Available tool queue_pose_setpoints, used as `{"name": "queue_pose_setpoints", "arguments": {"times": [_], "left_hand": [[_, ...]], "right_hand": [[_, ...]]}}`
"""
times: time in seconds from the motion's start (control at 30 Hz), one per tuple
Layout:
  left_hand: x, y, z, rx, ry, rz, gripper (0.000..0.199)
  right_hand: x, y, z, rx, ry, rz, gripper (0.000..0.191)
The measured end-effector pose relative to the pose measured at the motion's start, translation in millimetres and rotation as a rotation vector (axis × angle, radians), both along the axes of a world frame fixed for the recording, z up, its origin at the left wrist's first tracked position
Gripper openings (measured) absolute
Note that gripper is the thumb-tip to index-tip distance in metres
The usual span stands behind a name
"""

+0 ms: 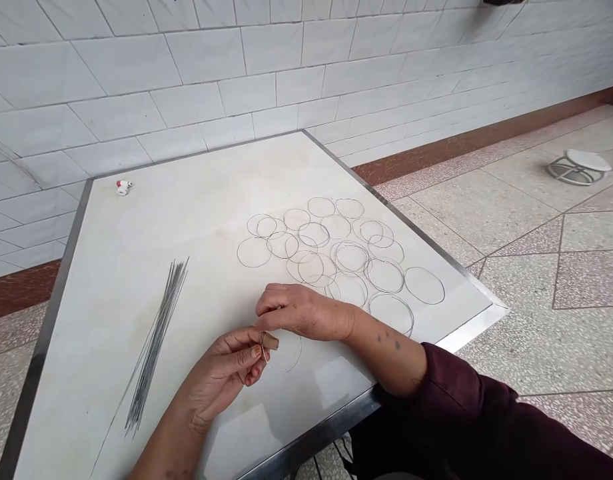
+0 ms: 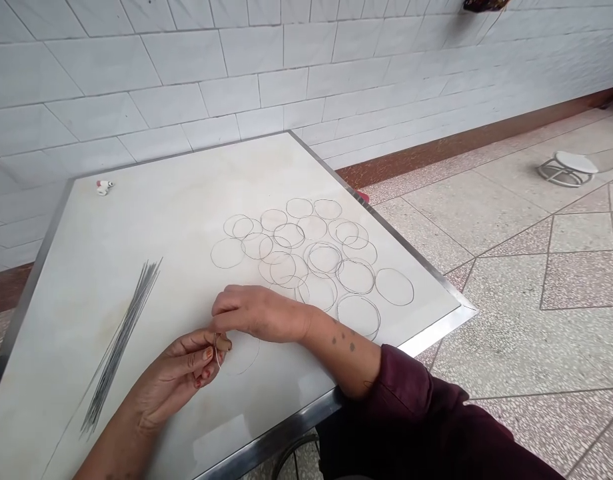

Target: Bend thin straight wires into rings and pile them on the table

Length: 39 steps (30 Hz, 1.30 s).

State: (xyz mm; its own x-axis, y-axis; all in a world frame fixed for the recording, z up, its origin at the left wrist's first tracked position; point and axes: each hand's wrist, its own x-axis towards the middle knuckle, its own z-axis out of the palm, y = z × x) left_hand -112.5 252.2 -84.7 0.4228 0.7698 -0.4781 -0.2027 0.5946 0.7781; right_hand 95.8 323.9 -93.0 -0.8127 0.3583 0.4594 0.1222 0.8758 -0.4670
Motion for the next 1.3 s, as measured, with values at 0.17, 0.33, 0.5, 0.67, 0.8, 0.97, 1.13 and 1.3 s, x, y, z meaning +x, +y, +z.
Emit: {"name": "queue_pose_setpoints", "arguments": {"times": [0.17, 0.33, 0.5, 0.67, 0.8, 0.97, 1.13, 1.3], "left_hand": [[0.5, -1.2, -0.3, -0.025, 0.001, 0.009, 0.023], [6.4, -1.3, -3.4, 0.050, -0.034, 0.064, 0.019], [8.8, -1.9, -4.5, 0.076, -0.109, 0.168, 0.019], [8.3, -4.5, -6.4, 0.051, -0.151, 0.201, 0.020], [9.2, -6.7, -8.5, 0.045, -0.161, 0.191, 0.020], [11.2, -6.3, -8.2, 0.072, -0.185, 0.332, 0.019], [10.8, -6.0, -8.4, 0.110, -0.250, 0.372, 0.019], [13.2, -8.1, -8.3, 0.135, -0.294, 0.351, 0.019]], "right_hand": [[0.1, -1.1, 2.9, -0.009, 0.000, 0.015, 0.025], [-2.3, -2.4, 1.0, -0.128, 0.088, -0.011, 0.018], [-6.3, -4.3, -1.1, -0.304, 0.200, -0.061, 0.019], [-10.0, -6.5, -0.9, -0.373, 0.258, -0.079, 0.016], [-11.9, -9.0, -1.4, -0.483, 0.304, -0.217, 0.012], [-14.4, -15.3, -2.3, -0.688, 0.317, -0.076, 0.084], [-20.9, -16.2, -9.6, -0.539, 0.330, 0.006, 0.136], [-20.6, -13.8, -9.3, -0.477, 0.352, -0.003, 0.132]]}}
